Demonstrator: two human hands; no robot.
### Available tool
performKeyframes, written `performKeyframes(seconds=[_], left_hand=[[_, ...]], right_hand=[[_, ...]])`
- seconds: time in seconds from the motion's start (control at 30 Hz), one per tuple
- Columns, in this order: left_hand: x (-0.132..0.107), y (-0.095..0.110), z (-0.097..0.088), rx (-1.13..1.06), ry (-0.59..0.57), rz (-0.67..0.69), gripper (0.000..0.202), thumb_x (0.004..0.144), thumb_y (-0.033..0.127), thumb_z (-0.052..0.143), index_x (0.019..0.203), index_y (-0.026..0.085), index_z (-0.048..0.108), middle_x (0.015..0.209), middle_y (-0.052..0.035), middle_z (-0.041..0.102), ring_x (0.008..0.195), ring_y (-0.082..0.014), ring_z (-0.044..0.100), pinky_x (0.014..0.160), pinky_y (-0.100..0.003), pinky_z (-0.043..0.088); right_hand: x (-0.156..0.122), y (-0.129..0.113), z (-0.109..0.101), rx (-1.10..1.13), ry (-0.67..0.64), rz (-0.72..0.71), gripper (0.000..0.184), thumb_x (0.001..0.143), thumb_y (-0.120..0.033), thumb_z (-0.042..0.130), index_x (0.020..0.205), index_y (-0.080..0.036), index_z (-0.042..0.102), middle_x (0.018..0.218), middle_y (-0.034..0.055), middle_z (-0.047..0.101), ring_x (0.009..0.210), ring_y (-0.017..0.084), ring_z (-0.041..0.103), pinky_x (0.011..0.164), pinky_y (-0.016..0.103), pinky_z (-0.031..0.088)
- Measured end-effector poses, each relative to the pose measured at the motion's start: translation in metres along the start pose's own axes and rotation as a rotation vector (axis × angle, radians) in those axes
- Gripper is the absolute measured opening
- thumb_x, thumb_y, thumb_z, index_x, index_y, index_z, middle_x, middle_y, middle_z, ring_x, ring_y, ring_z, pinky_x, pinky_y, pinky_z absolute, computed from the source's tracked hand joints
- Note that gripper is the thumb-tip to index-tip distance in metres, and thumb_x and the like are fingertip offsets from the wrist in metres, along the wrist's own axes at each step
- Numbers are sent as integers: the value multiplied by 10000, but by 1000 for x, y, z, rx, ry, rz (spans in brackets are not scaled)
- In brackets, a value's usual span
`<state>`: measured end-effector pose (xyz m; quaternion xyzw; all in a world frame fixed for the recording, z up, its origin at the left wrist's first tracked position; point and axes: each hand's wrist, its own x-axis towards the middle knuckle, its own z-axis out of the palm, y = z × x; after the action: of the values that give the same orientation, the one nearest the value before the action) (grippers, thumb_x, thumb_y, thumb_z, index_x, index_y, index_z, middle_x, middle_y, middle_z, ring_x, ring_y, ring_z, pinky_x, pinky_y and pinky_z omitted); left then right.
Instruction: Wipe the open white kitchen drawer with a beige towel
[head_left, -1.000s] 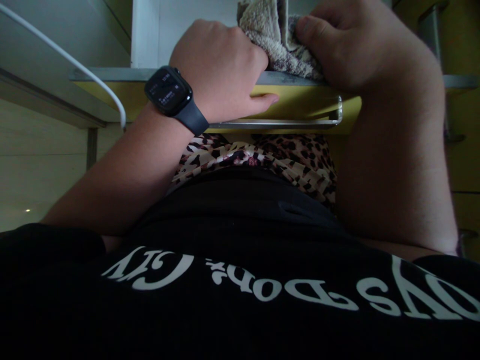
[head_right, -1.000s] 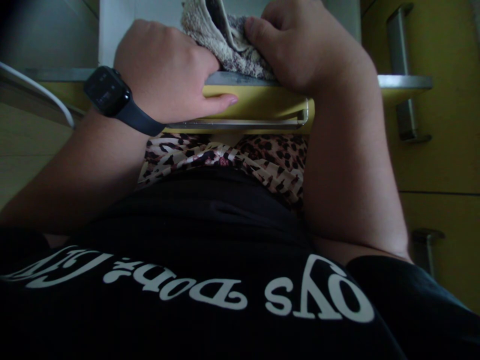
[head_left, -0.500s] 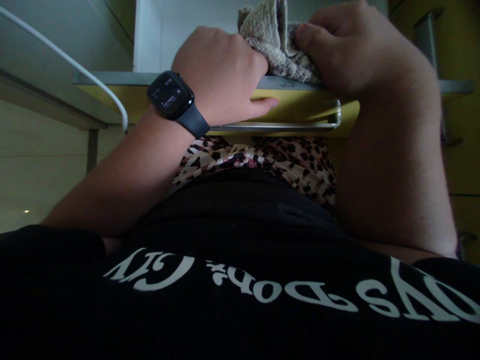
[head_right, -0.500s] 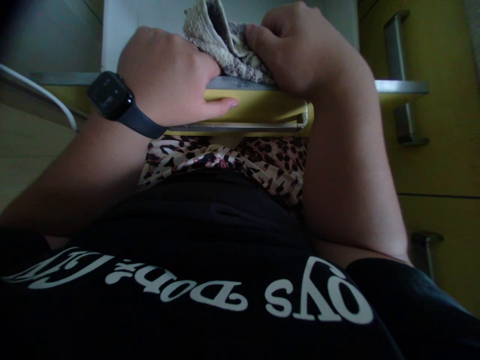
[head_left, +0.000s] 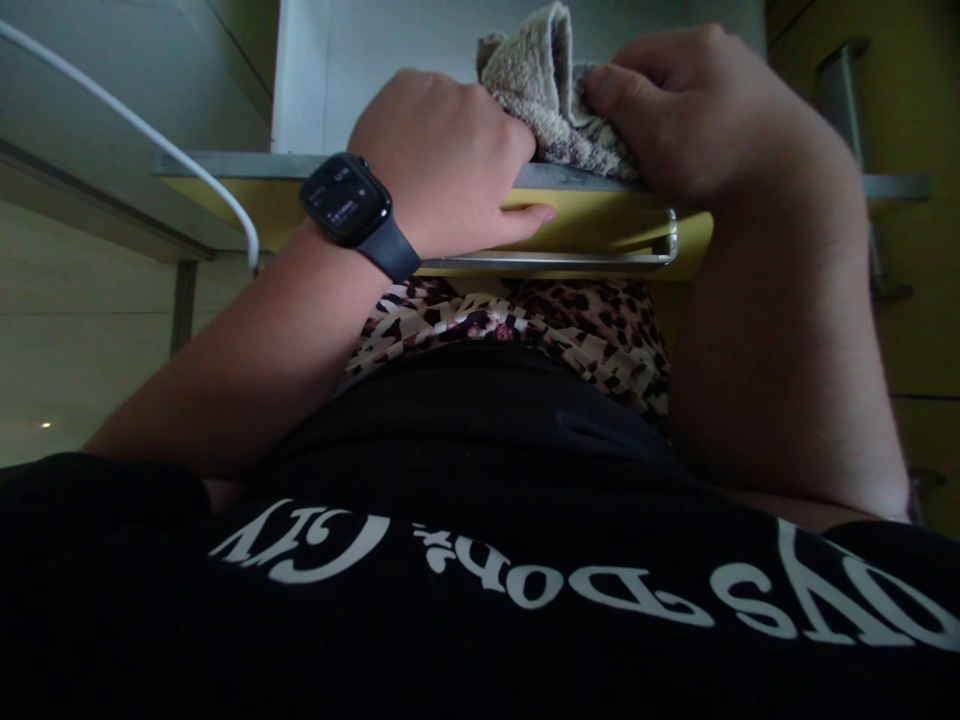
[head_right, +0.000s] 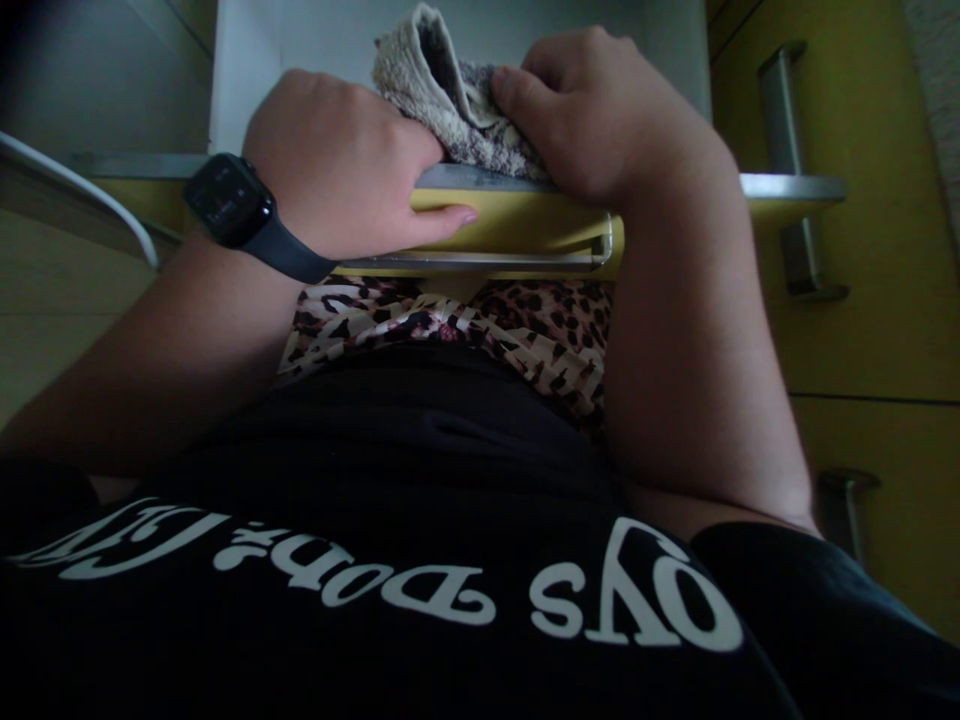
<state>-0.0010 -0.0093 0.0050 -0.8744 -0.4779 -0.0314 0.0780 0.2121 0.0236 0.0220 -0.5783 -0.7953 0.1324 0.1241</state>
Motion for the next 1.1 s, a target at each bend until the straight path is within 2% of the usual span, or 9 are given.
performKeyframes(seconds=[0.23, 0.67, 0.93, 1.1], left_hand=[[0, -1, 1, 13, 13, 1, 720, 983, 689, 443, 1190, 87, 778, 1102, -221, 760, 1165, -448, 729, 929, -568, 559], [0, 0, 0, 8, 13, 9, 720, 977, 694, 447, 1187, 90, 778, 1098, -224, 760, 1154, -447, 732, 922, -568, 560], [0, 1, -1, -4, 13, 10, 724, 978, 680, 457, 1190, 65, 775, 1102, -246, 756, 1163, -491, 719, 917, -618, 560], [0, -1, 0, -6, 1, 13, 753, 982, 685, 437, 1201, 45, 769, 1110, -268, 747, 1168, -504, 708, 924, -642, 545]], right_hand=[[-1, 0, 0, 5, 9, -11, 409, 1028, -490, 442, 747, -193, 451, 690, -7, 377, 653, 117, 313, 696, 326, 220], [-1, 0, -1, 14, 1, -12, 401, 1028, -480, 455, 743, -198, 446, 699, -8, 375, 649, 121, 293, 713, 328, 230], [0, 0, 0, 4, 6, -12, 420, 1028, -488, 444, 732, -190, 433, 689, -10, 360, 646, 108, 292, 700, 328, 218], [0, 1, 1, -5, 7, -27, 411, 1018, -498, 430, 740, -197, 443, 708, -5, 349, 666, 119, 308, 736, 319, 285]])
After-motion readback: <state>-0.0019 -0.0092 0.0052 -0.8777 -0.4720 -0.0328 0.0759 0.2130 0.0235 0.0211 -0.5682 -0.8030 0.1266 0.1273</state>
